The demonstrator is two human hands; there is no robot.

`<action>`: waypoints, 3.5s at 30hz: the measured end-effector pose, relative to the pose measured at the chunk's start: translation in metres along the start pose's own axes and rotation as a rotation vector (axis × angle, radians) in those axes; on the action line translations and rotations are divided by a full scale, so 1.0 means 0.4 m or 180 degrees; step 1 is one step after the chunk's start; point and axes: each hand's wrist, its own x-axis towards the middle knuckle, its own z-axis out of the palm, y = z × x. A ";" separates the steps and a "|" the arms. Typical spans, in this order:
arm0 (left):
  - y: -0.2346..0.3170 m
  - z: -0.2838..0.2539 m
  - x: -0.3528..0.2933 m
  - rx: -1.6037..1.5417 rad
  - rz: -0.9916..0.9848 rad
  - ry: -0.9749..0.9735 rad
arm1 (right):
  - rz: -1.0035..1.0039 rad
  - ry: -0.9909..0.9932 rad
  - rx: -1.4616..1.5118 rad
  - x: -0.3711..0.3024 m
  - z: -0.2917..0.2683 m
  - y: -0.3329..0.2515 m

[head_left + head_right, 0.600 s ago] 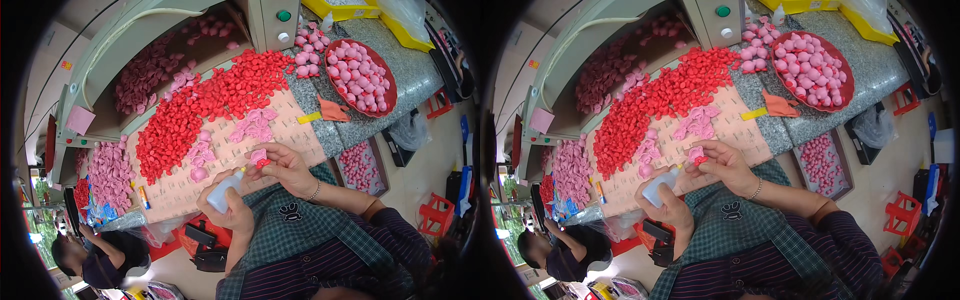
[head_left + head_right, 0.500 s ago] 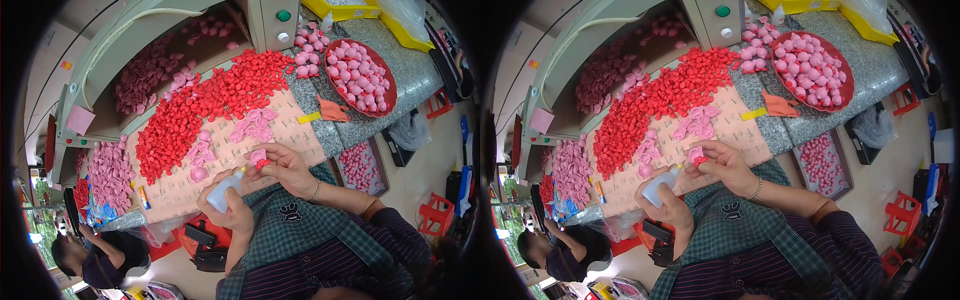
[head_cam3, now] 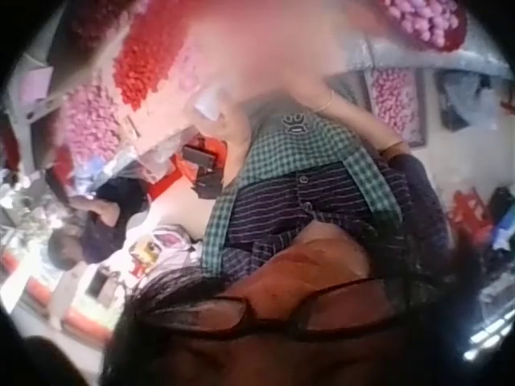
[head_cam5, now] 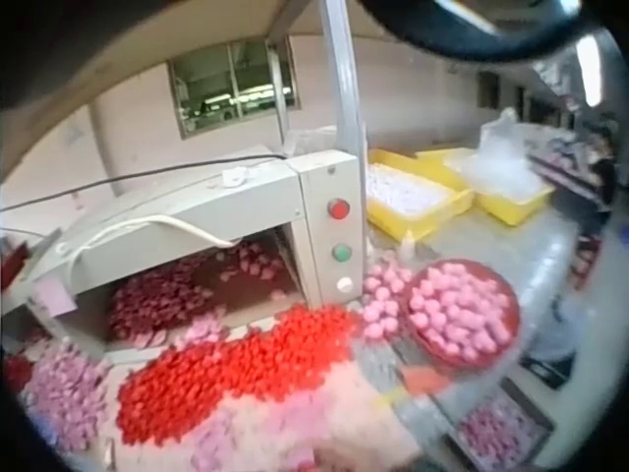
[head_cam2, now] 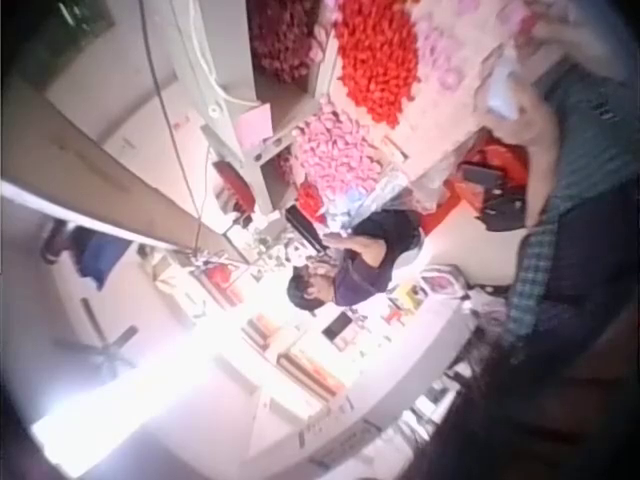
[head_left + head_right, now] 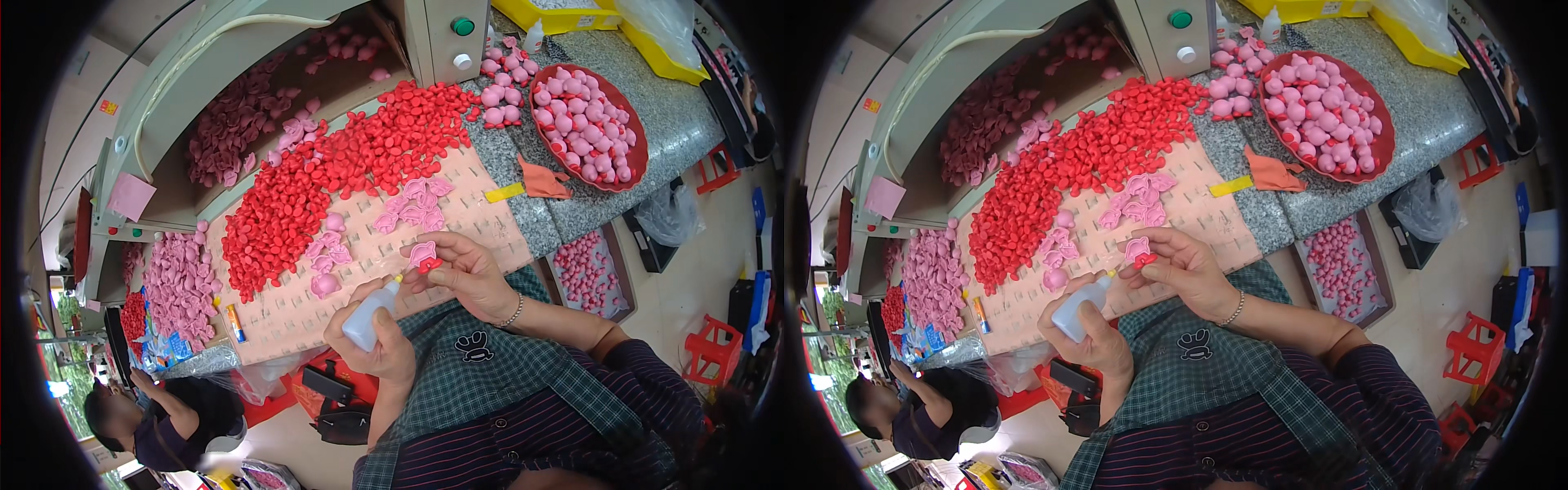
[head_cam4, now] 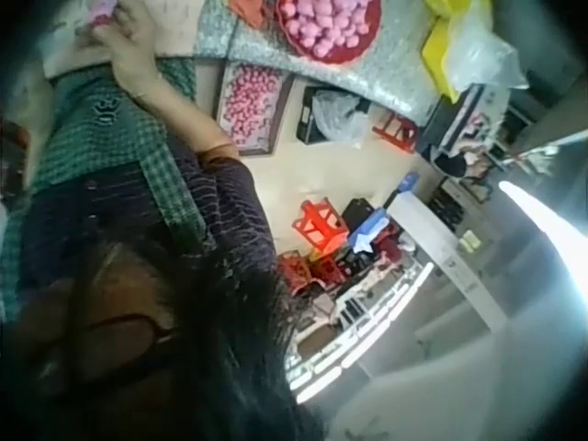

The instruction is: Assembling small pink plastic toy components at a factory workbench.

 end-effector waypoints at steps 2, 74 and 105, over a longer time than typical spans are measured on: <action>0.001 0.001 -0.001 0.0020 0.0019 0.0010 | -0.0034 0.0012 0.0039 0.000 0.003 -0.001; 0.024 0.004 0.009 0.0223 -0.0375 0.0095 | 0.0074 -0.0039 0.0083 0.001 -0.011 0.012; -0.028 0.030 -0.003 -0.0521 -0.0718 0.0361 | 0.0087 -0.0187 0.0367 0.009 -0.008 0.022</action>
